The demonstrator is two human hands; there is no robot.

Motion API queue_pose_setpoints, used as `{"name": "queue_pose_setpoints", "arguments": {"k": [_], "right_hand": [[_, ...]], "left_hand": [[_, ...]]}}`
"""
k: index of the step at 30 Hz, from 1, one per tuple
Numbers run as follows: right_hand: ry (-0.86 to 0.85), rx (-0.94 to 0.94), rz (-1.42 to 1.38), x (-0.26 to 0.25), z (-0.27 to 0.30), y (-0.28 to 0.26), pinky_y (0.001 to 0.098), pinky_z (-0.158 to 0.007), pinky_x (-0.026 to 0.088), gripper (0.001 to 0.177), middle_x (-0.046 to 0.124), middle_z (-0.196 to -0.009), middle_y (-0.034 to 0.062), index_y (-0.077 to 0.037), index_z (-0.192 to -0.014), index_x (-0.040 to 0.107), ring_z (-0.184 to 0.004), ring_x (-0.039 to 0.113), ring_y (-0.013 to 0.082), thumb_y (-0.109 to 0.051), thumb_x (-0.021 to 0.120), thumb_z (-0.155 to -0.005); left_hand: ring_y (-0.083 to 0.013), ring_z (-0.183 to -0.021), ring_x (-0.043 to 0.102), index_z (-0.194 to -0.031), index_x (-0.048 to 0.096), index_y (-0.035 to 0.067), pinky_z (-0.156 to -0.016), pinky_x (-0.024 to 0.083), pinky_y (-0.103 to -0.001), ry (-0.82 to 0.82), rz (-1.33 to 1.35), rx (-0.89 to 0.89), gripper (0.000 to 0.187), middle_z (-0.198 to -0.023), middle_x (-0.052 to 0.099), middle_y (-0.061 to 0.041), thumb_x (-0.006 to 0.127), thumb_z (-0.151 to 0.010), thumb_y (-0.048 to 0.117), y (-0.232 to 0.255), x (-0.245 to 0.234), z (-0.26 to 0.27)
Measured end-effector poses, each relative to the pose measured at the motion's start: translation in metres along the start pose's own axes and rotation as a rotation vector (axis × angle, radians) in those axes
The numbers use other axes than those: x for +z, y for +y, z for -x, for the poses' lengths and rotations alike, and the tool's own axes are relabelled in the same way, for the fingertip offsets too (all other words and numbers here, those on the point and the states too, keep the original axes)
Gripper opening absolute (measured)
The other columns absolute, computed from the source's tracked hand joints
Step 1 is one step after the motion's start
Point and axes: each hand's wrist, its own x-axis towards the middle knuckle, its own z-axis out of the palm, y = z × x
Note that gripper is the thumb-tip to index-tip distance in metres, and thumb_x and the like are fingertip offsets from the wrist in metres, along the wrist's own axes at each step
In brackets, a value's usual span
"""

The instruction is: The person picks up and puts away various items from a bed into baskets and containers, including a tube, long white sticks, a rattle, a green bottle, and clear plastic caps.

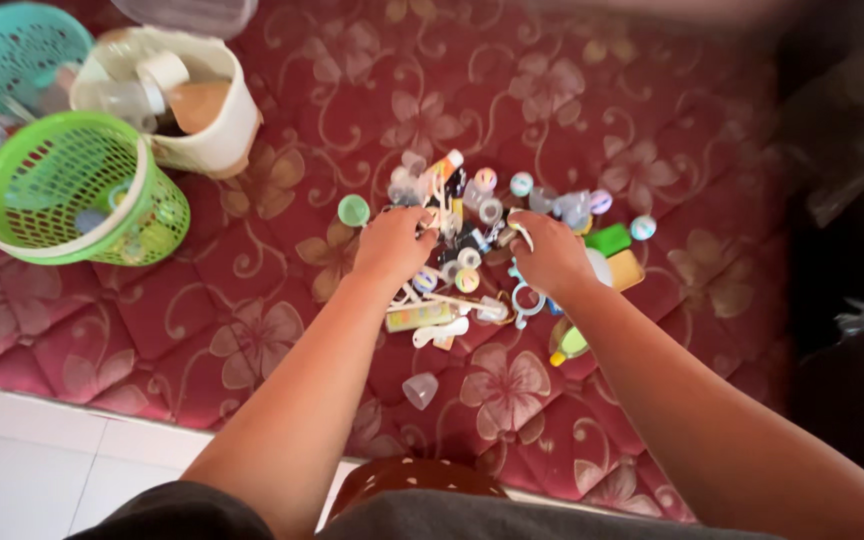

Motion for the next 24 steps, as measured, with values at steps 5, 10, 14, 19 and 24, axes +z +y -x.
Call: {"name": "queue_pose_setpoints", "arguments": {"k": [5, 10, 14, 19, 24], "right_hand": [[-0.099, 0.165, 0.01, 0.056, 0.0, 0.03, 0.0522, -0.103, 0.043, 0.039, 0.07, -0.125, 0.0116, -0.019, -0.13, 0.066, -0.121, 0.061, 0.0349, -0.021, 0.066, -0.091], [-0.162, 0.216, -0.003, 0.114, -0.003, 0.06, 0.0548, -0.106, 0.039, 0.038, 0.073, -0.123, 0.0086, -0.02, -0.128, 0.067, -0.119, 0.063, 0.0335, -0.018, 0.064, -0.09], [-0.21, 0.236, -0.026, 0.162, -0.002, 0.085, 0.0537, -0.102, 0.044, 0.035, 0.075, -0.118, 0.0088, -0.019, -0.125, 0.069, -0.114, 0.066, 0.0344, -0.018, 0.06, -0.091], [-0.303, 0.238, -0.006, 0.211, 0.001, 0.118, 0.0579, -0.103, 0.042, 0.036, 0.075, -0.113, 0.0114, -0.019, -0.124, 0.071, -0.109, 0.069, 0.0362, -0.016, 0.06, -0.09], [-0.415, 0.314, 0.026, 0.246, 0.002, 0.134, 0.0595, -0.103, 0.042, 0.03, 0.073, -0.118, 0.0122, -0.022, -0.125, 0.071, -0.113, 0.066, 0.0362, -0.02, 0.059, -0.097]], "left_hand": [[-0.0326, -0.102, 0.07, -0.112, 0.075, 0.016, -0.089, 0.054, -0.047, -0.12, 0.001, -0.091, 0.027, -0.108, 0.074, -0.011, 0.069, -0.088, 0.029, -0.042, 0.057, 0.003], [-0.0324, -0.103, 0.07, -0.109, 0.075, 0.018, -0.09, 0.053, -0.049, -0.257, -0.073, -0.158, 0.026, -0.107, 0.075, -0.011, 0.071, -0.087, 0.03, -0.089, 0.106, 0.005], [-0.0327, -0.101, 0.07, -0.108, 0.075, 0.019, -0.09, 0.054, -0.049, -0.289, -0.056, -0.235, 0.024, -0.105, 0.075, -0.011, 0.069, -0.087, 0.028, -0.126, 0.151, 0.01], [-0.0334, -0.101, 0.071, -0.103, 0.076, 0.019, -0.092, 0.054, -0.049, -0.358, -0.081, -0.256, 0.018, -0.105, 0.076, -0.01, 0.064, -0.091, 0.024, -0.157, 0.2, 0.011], [-0.0332, -0.104, 0.069, -0.1, 0.077, 0.02, -0.094, 0.05, -0.048, -0.547, -0.189, -0.298, 0.019, -0.106, 0.075, -0.01, 0.061, -0.09, 0.017, -0.178, 0.233, 0.009]]}}
